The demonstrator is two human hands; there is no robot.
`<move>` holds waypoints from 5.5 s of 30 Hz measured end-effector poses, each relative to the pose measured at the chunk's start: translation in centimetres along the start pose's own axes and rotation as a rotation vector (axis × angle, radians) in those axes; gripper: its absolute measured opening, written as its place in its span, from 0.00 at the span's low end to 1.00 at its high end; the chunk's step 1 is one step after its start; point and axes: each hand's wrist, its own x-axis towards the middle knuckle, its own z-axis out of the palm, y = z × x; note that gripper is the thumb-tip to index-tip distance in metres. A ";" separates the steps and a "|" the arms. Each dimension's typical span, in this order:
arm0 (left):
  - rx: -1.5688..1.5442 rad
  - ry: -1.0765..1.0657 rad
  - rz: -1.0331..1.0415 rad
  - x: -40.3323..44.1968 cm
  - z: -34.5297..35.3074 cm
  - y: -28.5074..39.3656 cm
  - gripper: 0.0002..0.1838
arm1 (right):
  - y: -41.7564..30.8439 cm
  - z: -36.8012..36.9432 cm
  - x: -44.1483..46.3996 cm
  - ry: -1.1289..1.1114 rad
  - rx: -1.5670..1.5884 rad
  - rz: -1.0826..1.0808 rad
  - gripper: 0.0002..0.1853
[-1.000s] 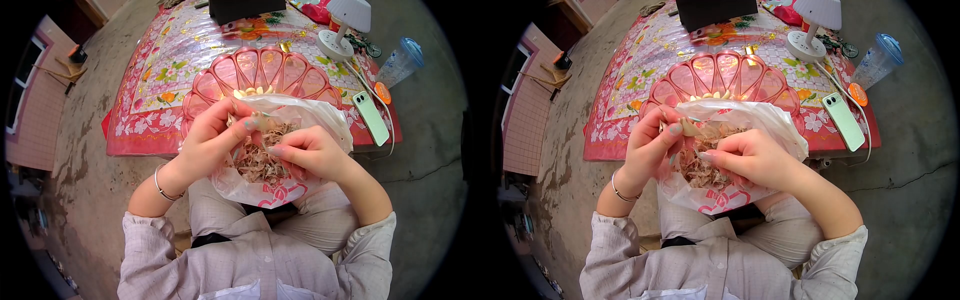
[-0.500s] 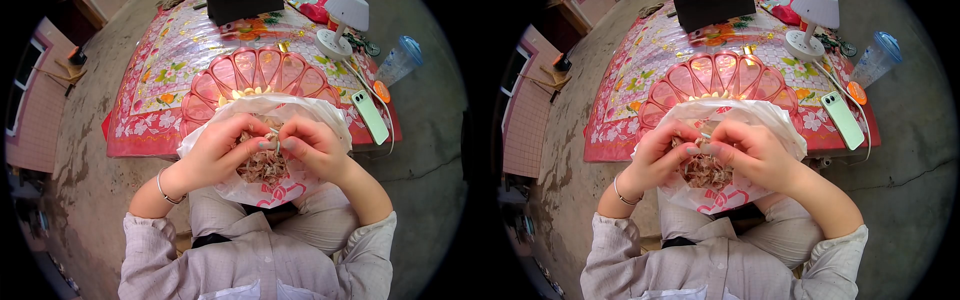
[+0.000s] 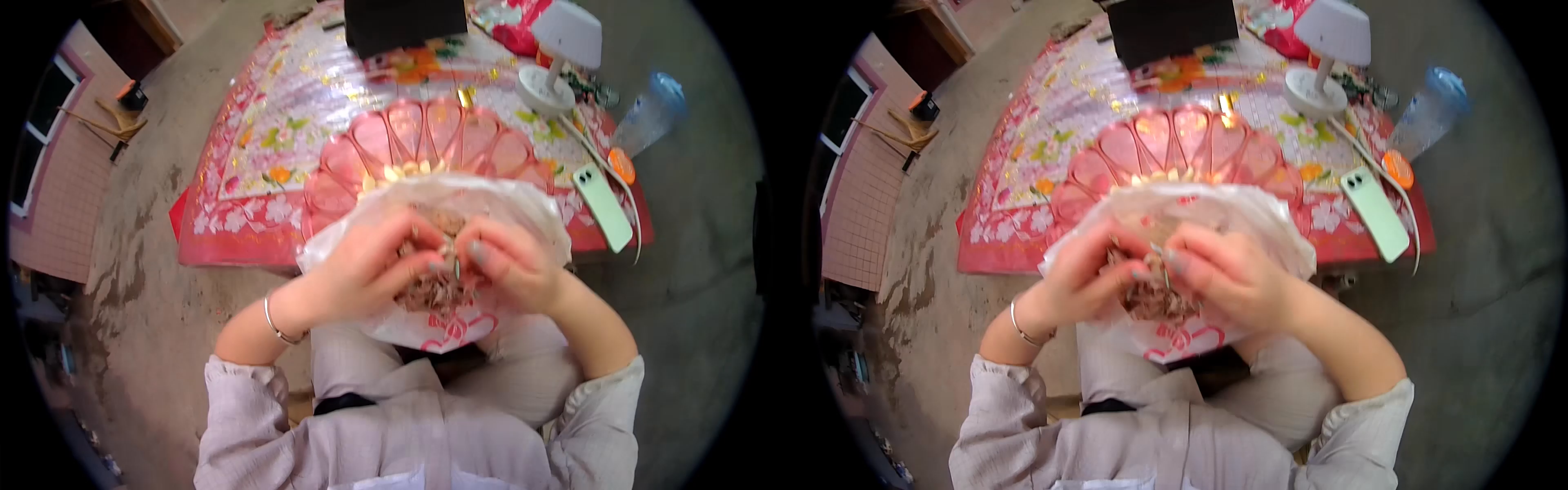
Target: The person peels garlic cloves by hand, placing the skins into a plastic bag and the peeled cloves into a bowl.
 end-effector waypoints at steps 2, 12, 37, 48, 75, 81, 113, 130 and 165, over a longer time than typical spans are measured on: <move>-0.007 -0.031 -0.002 0.1 -0.1 0.4 0.06 | -0.6 -0.5 0.1 -0.053 -0.097 0.054 0.14; -0.070 -0.122 0.005 -0.1 -0.6 0.7 0.06 | -1.1 0.1 0.3 -0.065 -0.296 -0.026 0.10; -0.166 -0.070 -0.106 -0.1 0.0 0.5 0.14 | -1.4 0.1 0.3 -0.068 0.020 0.104 0.11; 0.092 0.017 -0.168 0.6 0.5 1.0 0.08 | -0.2 0.4 0.3 0.226 -0.074 0.035 0.10; 0.465 0.052 0.202 -0.1 1.1 0.0 0.09 | -0.2 1.6 0.3 0.473 -0.829 -0.453 0.06; 0.461 0.060 0.221 0.1 1.1 0.1 0.09 | -0.4 1.6 0.3 0.505 -0.727 -0.405 0.06; -0.015 0.043 0.110 0.2 -0.5 -0.6 0.09 | -1.1 0.9 0.1 0.428 -0.430 -0.175 0.10; -0.343 -0.178 -0.107 -0.2 -0.5 0.3 0.09 | -0.5 0.2 0.2 -0.038 -0.295 -0.292 0.06; -0.416 0.116 -0.028 -0.8 0.0 -0.8 0.12 | -0.8 0.0 -0.2 0.029 -0.002 -0.050 0.04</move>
